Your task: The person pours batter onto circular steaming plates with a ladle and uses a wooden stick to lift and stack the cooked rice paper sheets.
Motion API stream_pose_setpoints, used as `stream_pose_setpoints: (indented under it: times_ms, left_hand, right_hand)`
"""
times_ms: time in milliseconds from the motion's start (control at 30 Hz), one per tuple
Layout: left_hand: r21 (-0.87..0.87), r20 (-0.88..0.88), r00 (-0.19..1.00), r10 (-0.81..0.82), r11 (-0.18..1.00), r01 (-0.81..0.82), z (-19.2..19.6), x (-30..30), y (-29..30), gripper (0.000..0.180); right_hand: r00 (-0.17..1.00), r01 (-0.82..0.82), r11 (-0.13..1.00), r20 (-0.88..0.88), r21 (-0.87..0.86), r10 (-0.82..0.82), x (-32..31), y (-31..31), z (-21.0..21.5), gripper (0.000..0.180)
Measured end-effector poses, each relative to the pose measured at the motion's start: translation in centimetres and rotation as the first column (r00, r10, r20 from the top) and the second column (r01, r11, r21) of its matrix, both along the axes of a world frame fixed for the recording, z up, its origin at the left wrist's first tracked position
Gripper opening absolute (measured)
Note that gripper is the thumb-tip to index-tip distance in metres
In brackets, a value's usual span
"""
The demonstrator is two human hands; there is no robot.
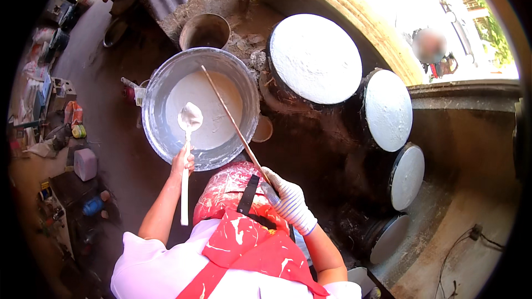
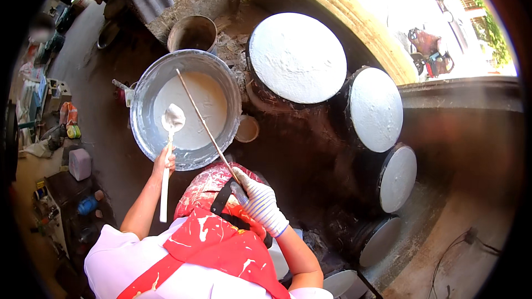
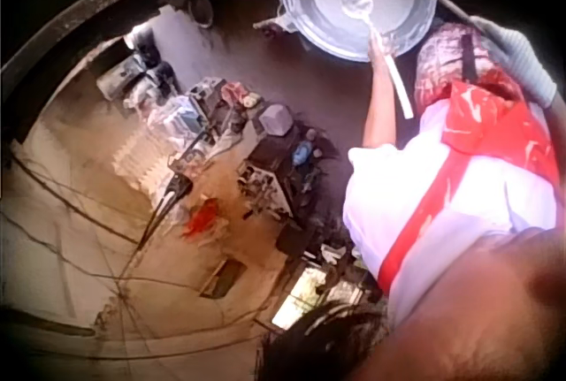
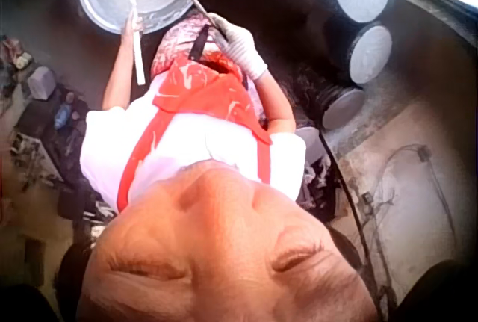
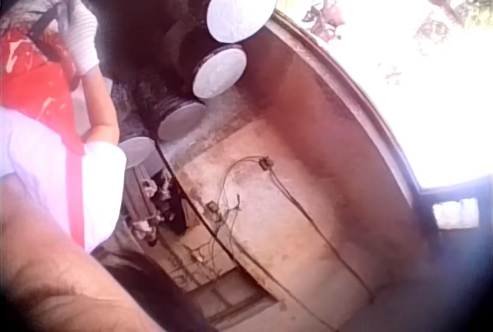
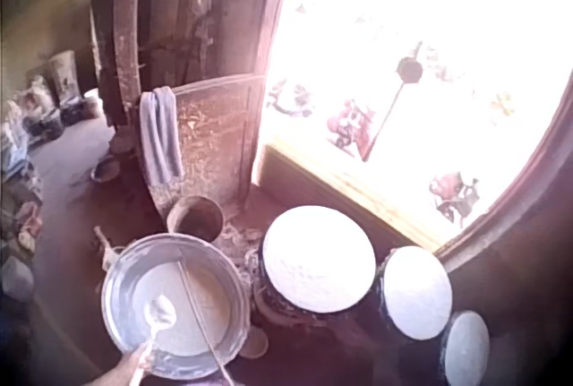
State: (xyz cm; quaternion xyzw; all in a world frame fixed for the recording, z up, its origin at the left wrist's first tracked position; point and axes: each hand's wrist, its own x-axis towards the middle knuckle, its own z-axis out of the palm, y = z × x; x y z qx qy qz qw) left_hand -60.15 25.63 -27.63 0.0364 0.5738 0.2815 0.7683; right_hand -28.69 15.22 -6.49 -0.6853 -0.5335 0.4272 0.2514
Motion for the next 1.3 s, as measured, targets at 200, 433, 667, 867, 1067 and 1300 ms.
stream_pose_setpoints:
  times_ms: [200, 433, 667, 867, 1067, 1300]
  left_hand:
    - [0.085, -0.010, 0.935, -0.355, 0.931, 0.354, 0.7, 4.9, 0.3, 0.038]
    - [0.281, -0.229, 0.552, -0.802, 0.488, 0.826, 9.7, 19.8, -4.3, 0.038]
    - [0.372, -0.095, -0.008, -0.995, -0.043, 0.927, 20.5, 41.2, -20.6, 0.032]
    - [0.728, -0.087, -0.457, -0.885, -0.370, 0.577, 26.3, 57.3, -42.0, 0.026]
    - [0.814, -0.250, -0.547, -0.799, -0.480, 0.328, 25.9, 66.3, -59.0, 0.038]
    - [0.626, -0.648, -0.521, -0.555, -0.778, 0.051, 21.0, 71.4, -64.8, 0.042]
  right_hand:
    - [0.971, 0.169, 0.985, -0.162, -0.044, -0.174, 2.0, -7.8, 0.4, 0.046]
    - [0.632, 0.774, 0.629, -0.132, 0.071, -0.764, 2.6, -24.8, 2.6, 0.045]
    - [-0.205, 0.973, -0.217, -0.133, 0.080, -0.970, 0.1, -41.2, 3.2, 0.043]
    - [-0.506, 0.787, -0.364, 0.184, 0.499, -0.843, 1.3, -51.4, 4.7, 0.042]
    - [-0.591, 0.767, -0.391, 0.323, 0.509, -0.740, 7.1, -54.8, 4.5, 0.045]
    - [-0.707, 0.707, -0.581, 0.415, 0.403, -0.573, 12.5, -54.6, -2.9, 0.045]
